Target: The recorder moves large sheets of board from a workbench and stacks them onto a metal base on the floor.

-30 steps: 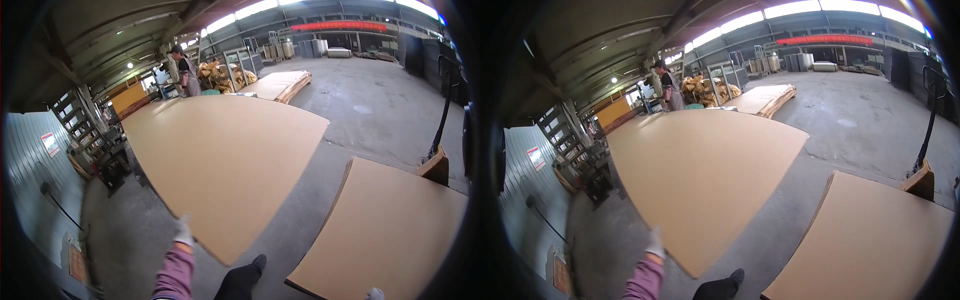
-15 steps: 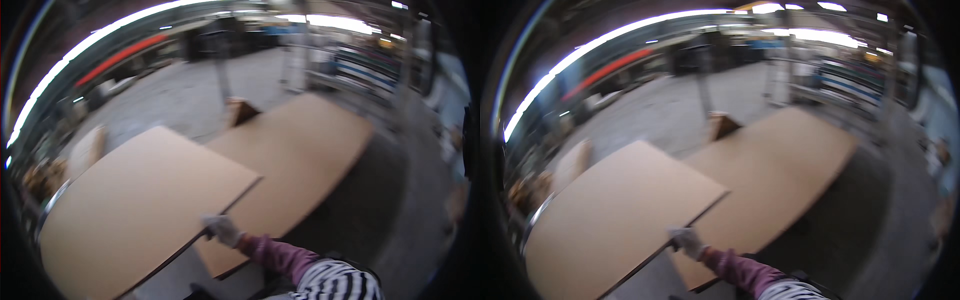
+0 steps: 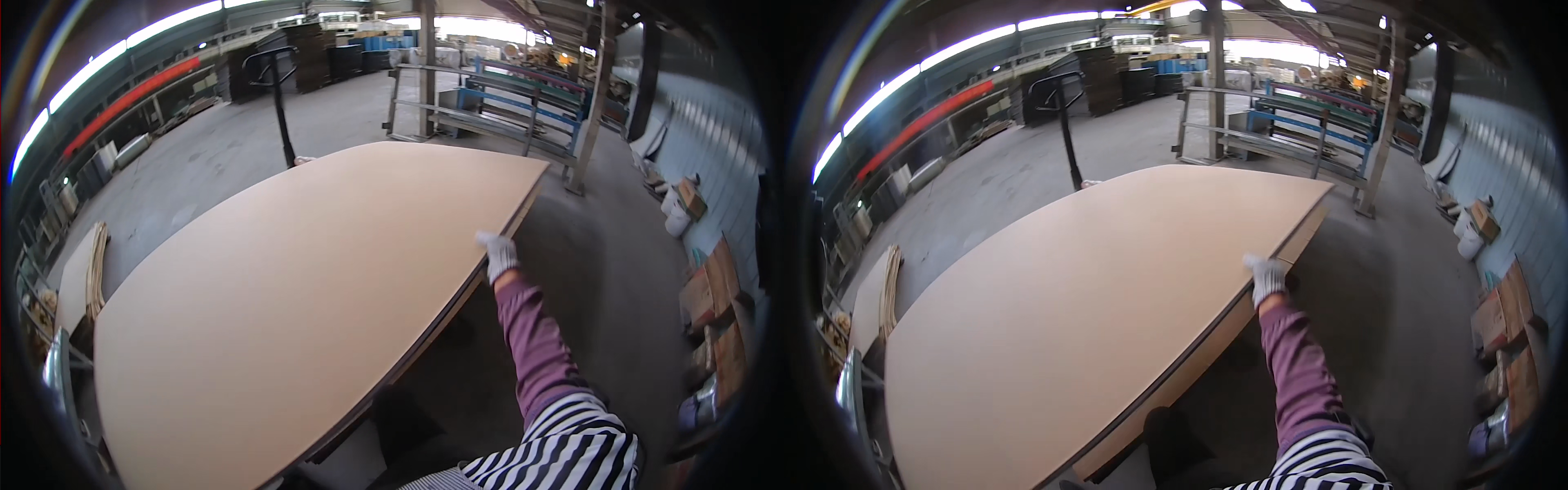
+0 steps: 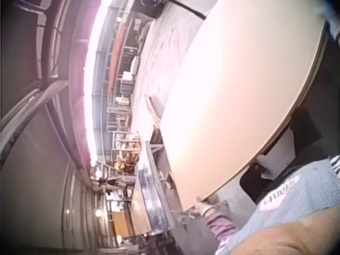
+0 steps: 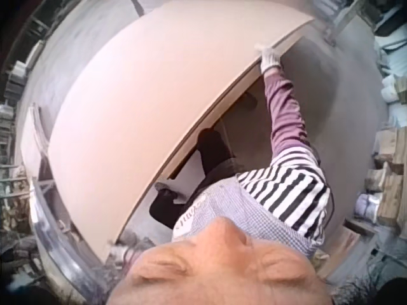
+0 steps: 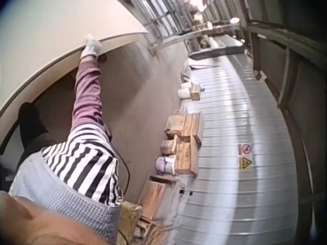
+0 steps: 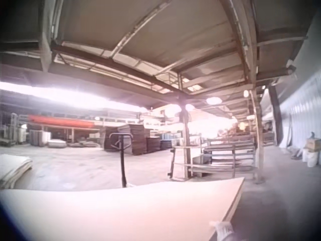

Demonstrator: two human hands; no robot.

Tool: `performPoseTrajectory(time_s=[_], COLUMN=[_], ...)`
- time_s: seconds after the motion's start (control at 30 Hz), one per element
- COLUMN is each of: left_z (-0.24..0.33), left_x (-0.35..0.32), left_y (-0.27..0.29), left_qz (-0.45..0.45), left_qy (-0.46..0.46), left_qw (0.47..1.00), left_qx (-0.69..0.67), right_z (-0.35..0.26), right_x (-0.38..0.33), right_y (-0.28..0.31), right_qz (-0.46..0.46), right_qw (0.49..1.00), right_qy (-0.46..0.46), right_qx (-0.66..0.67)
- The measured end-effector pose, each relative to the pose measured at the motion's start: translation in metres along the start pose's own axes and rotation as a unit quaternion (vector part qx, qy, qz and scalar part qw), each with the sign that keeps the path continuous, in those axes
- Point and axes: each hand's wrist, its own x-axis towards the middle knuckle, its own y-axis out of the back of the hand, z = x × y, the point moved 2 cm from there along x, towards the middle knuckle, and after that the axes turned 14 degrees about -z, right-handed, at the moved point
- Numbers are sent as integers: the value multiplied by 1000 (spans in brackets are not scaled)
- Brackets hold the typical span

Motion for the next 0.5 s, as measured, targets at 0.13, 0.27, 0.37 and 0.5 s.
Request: performPoseTrajectory(time_s=[0.13, 0.27, 0.37, 0.5], left_z=[-215, -185, -222, -241], left_x=[-45, -83, -29, 0], left_y=[-151, -208, -212, -252], left_qz=[-271, -272, -254, -256], left_qy=[111, 397, 346, 415], left_qw=[946, 769, 888, 725], left_qx=[-139, -421, -165, -487], right_z=[48, 102, 159, 195], right_x=[-201, -219, -181, -158], right_y=[-160, -161, -165, -160], right_qz=[-52, -187, -240, -199], right_qw=[958, 916, 895, 877], right_qy=[-11, -317, -357, -361], right_qx=[283, 158, 117, 246])
